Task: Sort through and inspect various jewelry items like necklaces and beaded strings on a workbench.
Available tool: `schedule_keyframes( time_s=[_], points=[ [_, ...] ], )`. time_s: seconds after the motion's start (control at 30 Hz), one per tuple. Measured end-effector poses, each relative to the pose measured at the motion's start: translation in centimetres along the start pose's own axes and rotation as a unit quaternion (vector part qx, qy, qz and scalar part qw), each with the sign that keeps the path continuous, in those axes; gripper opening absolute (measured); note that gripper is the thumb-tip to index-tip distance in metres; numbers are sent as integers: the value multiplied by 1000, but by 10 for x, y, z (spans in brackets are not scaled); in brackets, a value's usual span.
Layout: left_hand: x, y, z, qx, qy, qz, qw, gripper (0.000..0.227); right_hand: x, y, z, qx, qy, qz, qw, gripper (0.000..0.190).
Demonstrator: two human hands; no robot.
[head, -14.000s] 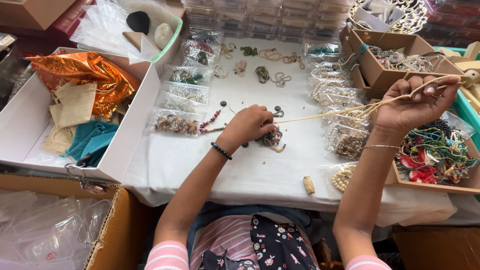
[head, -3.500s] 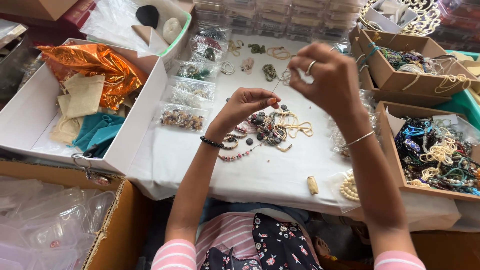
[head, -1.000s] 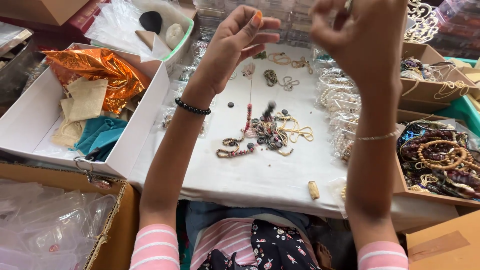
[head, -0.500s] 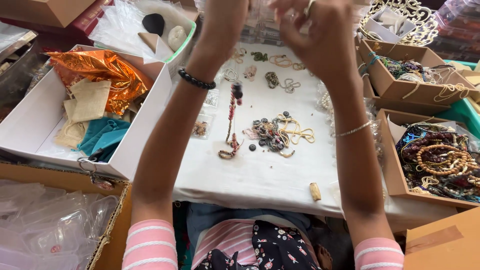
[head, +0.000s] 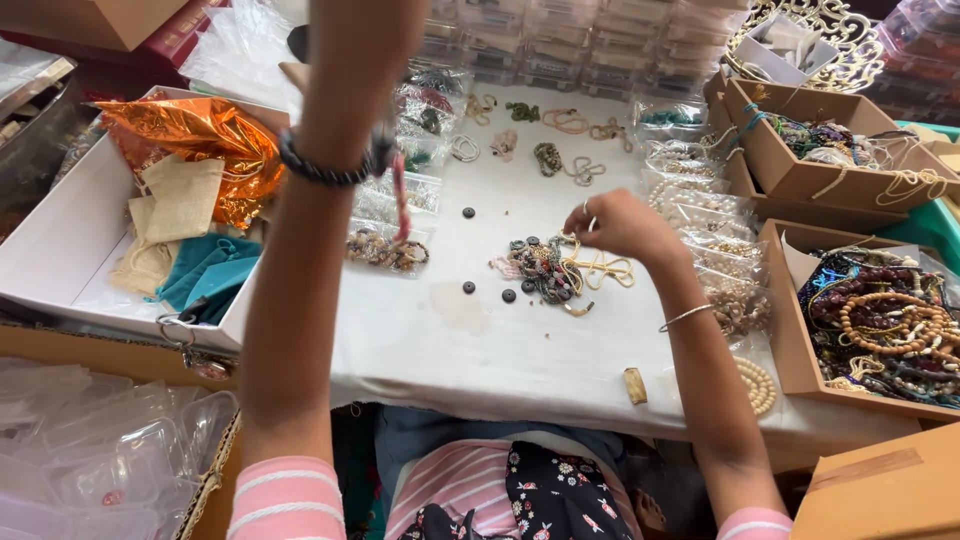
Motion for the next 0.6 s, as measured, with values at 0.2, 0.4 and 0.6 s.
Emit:
schedule_keyframes(
  time_s=[0.2,0.4,0.6],
  points=[
    [50,-59,-52,30,41,-4,999,15,25,-18,-3,2,-59,-55,997,25],
    [140,-210,-160,-251,282,-377,846,30,21,-16,11,67,-132,-57,987,10],
    [129,-221,-148,-230,322,-343,852,19,-33,-11,18,23,25,4,999,11]
  ],
)
Point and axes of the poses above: each hand's wrist, its own y-axis towards the middle knuckle, its own x-axis out of the palm, z = x × y, the point moved 7 cm from there along y, towards the middle knuckle, and after that the axes turned 13 degrees about x, right-handed, at the moved point
